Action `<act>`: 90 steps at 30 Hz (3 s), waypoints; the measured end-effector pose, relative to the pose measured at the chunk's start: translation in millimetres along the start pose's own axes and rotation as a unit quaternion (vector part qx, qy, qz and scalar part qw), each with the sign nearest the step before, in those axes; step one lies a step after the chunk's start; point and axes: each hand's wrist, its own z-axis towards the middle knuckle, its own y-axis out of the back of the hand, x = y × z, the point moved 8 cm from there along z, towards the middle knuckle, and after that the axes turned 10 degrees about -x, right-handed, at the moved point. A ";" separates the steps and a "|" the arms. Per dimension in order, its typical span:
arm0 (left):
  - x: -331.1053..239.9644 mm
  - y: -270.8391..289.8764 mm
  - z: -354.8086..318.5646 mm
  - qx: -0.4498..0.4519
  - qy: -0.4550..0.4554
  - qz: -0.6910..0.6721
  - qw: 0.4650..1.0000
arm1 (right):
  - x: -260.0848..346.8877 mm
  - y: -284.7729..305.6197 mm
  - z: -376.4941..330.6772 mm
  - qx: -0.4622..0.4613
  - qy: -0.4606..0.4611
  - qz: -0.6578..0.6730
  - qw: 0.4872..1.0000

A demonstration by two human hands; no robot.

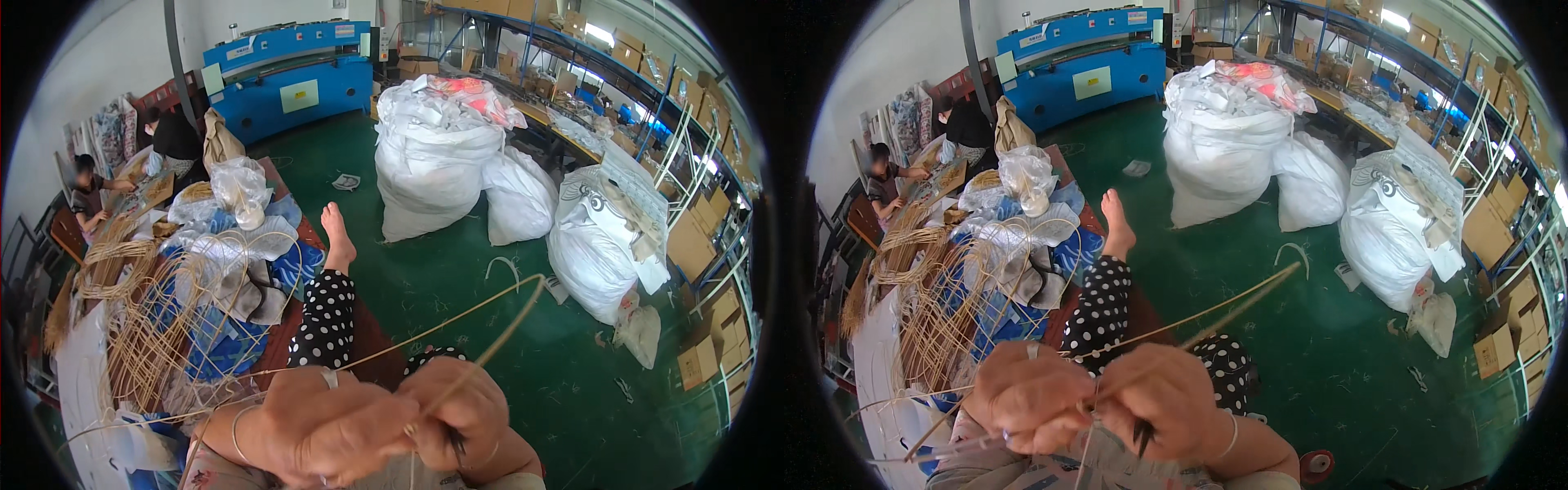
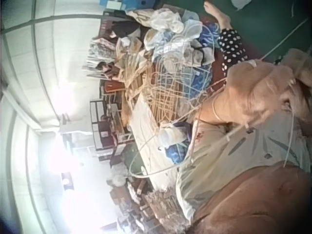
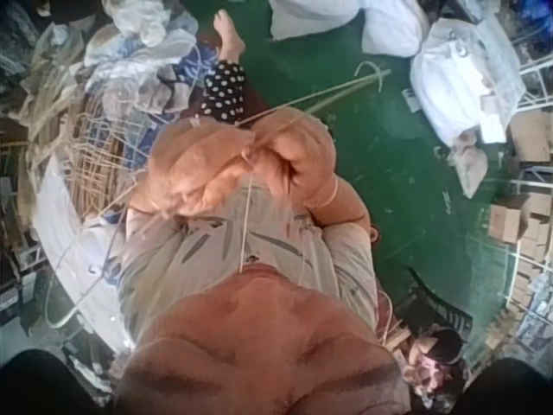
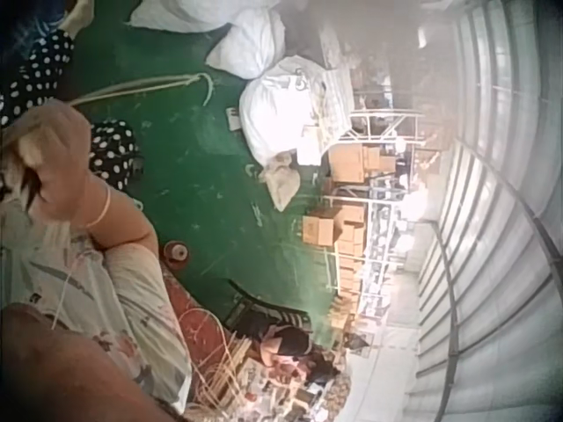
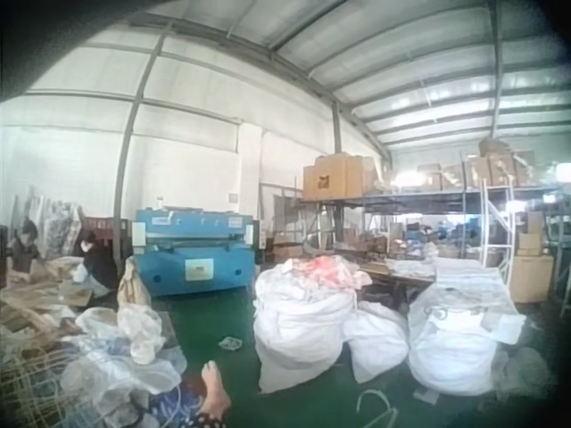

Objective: The person sits on the floor and weaves thin bamboo strips into a circular frame using a thin string. They wrap the string around the bamboo structure, pull it tight, and occasionally use a small tool to assist with the weaving process. The person handles the bamboo frame and string continuously to build up the woven pattern.

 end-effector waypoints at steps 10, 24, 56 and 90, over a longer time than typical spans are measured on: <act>70.8 -32.5 -29.0 -0.064 -0.006 0.185 0.981 | -94.9 -4.9 -35.4 -0.088 -0.235 0.065 0.966; 3.7 -1.5 -9.0 -0.112 -0.042 0.054 0.991 | 10.1 0.2 -28.1 0.027 -0.160 0.436 0.885; 79.7 -0.6 -10.4 -0.016 0.180 -0.173 0.968 | -3.9 18.9 26.4 0.103 0.211 -0.313 0.920; 121.4 -11.9 -109.1 -0.071 0.265 0.025 0.961 | -124.1 42.6 3.6 0.112 -0.239 -0.100 0.959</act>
